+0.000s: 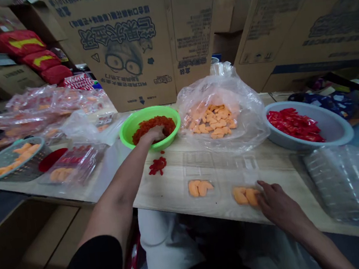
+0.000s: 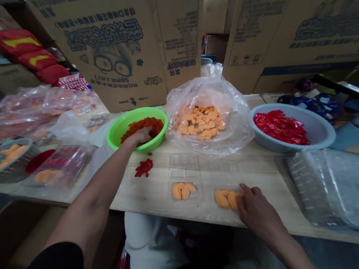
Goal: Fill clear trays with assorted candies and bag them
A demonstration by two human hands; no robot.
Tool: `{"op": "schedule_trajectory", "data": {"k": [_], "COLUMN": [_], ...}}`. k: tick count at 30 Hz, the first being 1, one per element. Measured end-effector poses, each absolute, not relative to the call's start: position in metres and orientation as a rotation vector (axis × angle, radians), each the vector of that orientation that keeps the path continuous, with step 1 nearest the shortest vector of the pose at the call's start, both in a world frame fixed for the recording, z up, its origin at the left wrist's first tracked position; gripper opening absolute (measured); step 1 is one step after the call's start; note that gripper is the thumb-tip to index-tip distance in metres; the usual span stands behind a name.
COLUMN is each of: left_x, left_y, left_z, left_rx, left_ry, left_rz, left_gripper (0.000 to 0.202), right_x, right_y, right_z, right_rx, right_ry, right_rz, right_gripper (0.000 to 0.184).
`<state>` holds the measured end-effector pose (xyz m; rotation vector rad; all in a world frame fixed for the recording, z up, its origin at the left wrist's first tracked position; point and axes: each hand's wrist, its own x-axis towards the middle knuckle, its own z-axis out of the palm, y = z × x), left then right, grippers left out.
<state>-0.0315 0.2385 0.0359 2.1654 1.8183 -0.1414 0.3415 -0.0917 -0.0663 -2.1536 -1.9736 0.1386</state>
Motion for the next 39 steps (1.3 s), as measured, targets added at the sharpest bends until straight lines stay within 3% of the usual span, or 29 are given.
{"op": "schedule_trajectory", "data": {"k": [4, 8, 11, 16, 24, 28, 31, 36, 39], "left_x": [-0.033, -0.037, -0.038, -0.050, -0.099, -0.114, -0.114, -0.114, -0.116], "left_y": [0.241, 0.246, 0.245, 0.239, 0.222, 0.185, 0.141, 0.084, 0.081], "left_z": [0.020, 0.014, 0.014, 0.021, 0.056, 0.080, 0.078, 0.025, -0.012], "left_rx": [2.175, 1.939, 1.802, 1.509, 1.006, 0.731, 0.703, 1.353, 1.803], "left_ry": [1.738, 1.741, 1.789, 1.854, 1.568, 1.161, 1.012, 1.659, 1.957], "left_rz": [-0.134, 0.089, 0.302, 0.688, 1.019, 1.178, 1.105, 0.788, 0.564], "left_gripper": [0.045, 0.036, 0.018, 0.002, 0.028, 0.023, 0.004, 0.014, 0.016], "right_x": [0.339, 0.328, 0.305, 0.240, 0.097, 0.059, 0.051, 0.080, 0.129], "right_y": [-0.098, -0.088, -0.071, -0.025, 0.066, 0.075, 0.075, 0.084, 0.089], "right_z": [-0.044, -0.017, -0.006, -0.005, -0.003, -0.012, -0.017, -0.013, -0.006], "right_rx": [-2.285, -2.291, -2.041, -1.588, -1.272, -1.394, -1.474, -1.528, -1.561], "right_ry": [-1.970, -1.907, -1.982, -2.227, -2.598, -2.601, -2.546, -2.232, -2.097], "right_rz": [0.239, 0.035, 0.049, 0.394, 0.546, 0.584, 0.621, 0.848, 0.821], "right_gripper": [0.046, 0.042, 0.040, 0.043, 0.047, 0.046, 0.046, 0.030, 0.024]}}
